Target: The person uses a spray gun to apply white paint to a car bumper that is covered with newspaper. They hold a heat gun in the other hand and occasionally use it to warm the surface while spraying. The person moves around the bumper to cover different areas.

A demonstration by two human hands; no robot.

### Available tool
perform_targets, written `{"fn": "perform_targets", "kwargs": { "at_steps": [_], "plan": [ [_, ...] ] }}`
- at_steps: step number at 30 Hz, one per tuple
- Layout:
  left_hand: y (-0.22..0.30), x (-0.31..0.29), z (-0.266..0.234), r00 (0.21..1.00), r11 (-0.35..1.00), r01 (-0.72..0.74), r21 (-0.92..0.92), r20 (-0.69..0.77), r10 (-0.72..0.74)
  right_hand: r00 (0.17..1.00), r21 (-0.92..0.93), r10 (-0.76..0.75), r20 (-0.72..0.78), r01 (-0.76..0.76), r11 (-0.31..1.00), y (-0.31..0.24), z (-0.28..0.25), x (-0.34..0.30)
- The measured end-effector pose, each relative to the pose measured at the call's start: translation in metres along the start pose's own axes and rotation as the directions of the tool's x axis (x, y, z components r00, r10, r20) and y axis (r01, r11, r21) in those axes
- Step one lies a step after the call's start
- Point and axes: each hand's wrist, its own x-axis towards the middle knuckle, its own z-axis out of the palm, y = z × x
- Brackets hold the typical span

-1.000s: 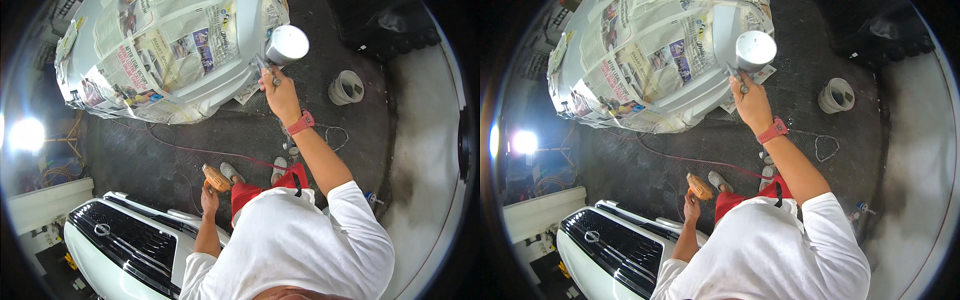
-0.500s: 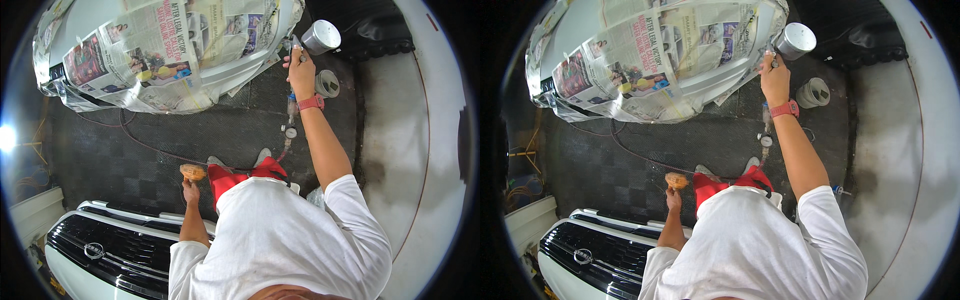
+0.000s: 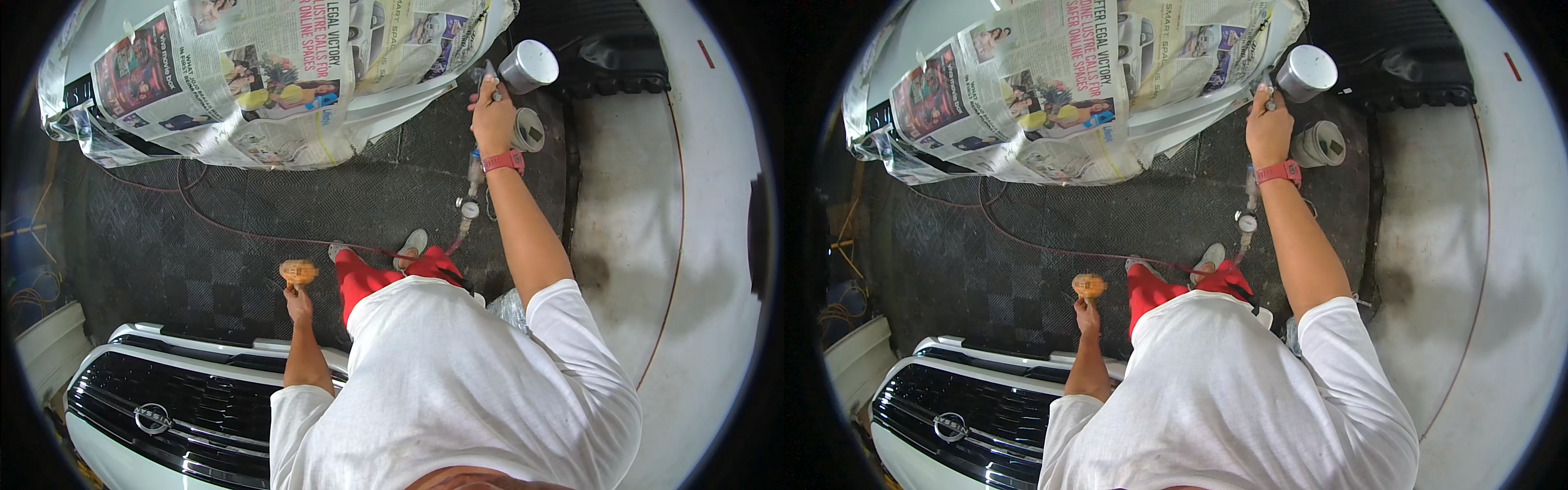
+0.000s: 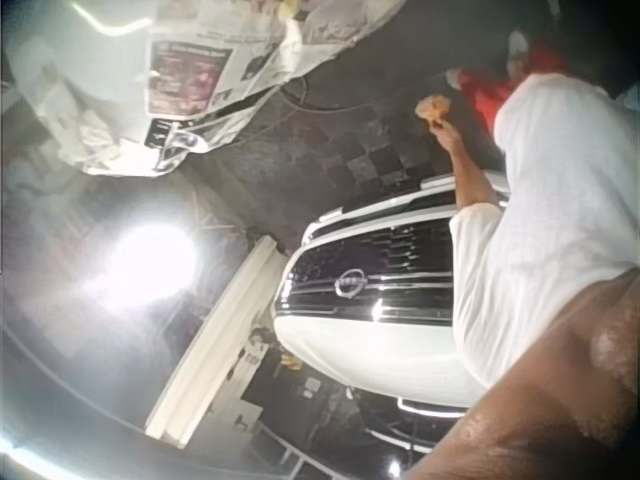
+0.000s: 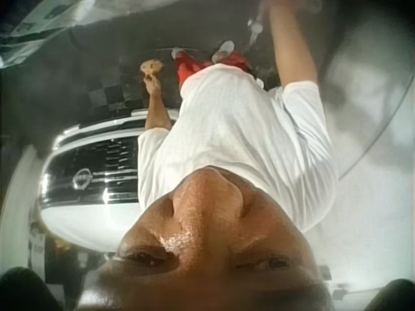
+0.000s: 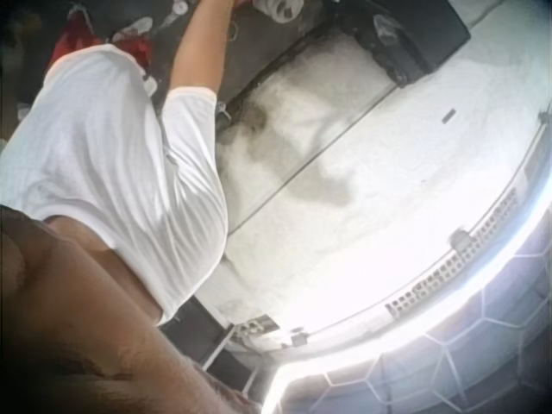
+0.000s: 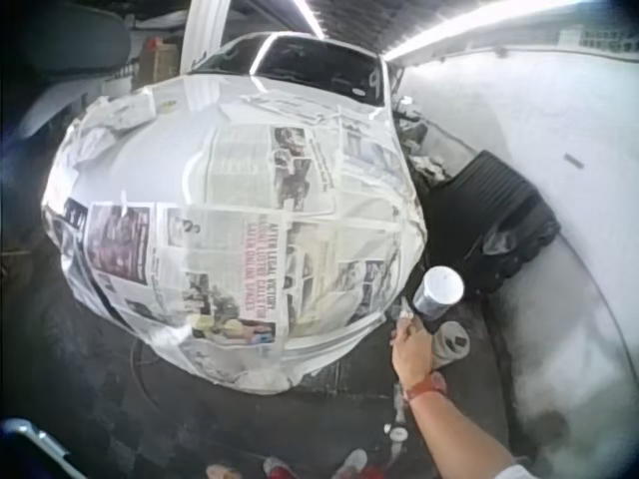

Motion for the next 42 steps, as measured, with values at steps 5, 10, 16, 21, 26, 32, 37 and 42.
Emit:
{"fn": "perform_targets", "kwargs": {
  "at_steps": [5,10,16,21,26,32,37,42],
  "plan": [
    [0.005,-0.005,0.003,1.0,0.999,-0.008,0.039,0.019,0.007,0.998,-0.096,-0.017,-0.056,0.011,0.995,0.043,0.035,-0.005],
    [0.008,-0.009,-0.003,0.999,0.993,-0.016,0.114,0.052,0.01,0.993,-0.047,0.059,-0.107,-0.065,0.997,0.036,0.057,-0.013],
    [0.003,-0.006,-0.005,0.999,0.995,-0.031,0.094,0.037,0.027,0.982,0.068,0.04,-0.186,-0.028,0.997,0.017,0.056,-0.021],
    [0.005,-0.002,-0.011,0.999,0.991,-0.024,0.131,0.036,0.019,0.975,0.138,-0.019,-0.221,0.051,0.989,0.009,0.055,-0.031],
    [0.003,0.004,-0.012,0.999,0.989,-0.017,0.145,0.036,0.012,0.976,0.183,0.032,-0.214,0.008,0.983,-0.007,0.046,-0.025],
    [-0.008,0.012,-0.01,0.998,0.99,-0.027,0.136,0.054,0.02,0.96,0.192,0.01,-0.281,0.046,0.98,-0.021,0.03,-0.013],
    [-0.007,0.008,-0.011,0.998,0.99,0.012,0.138,0.061,-0.021,0.976,0.216,0.051,-0.21,-0.004,0.976,-0.035,0.03,-0.021],
    [-0.024,0.012,-0.006,0.997,0.993,-0.009,0.118,0.078,-0.001,0.972,0.197,0.045,-0.23,0.002,0.98,-0.026,0.024,-0.006]
  ]
}}
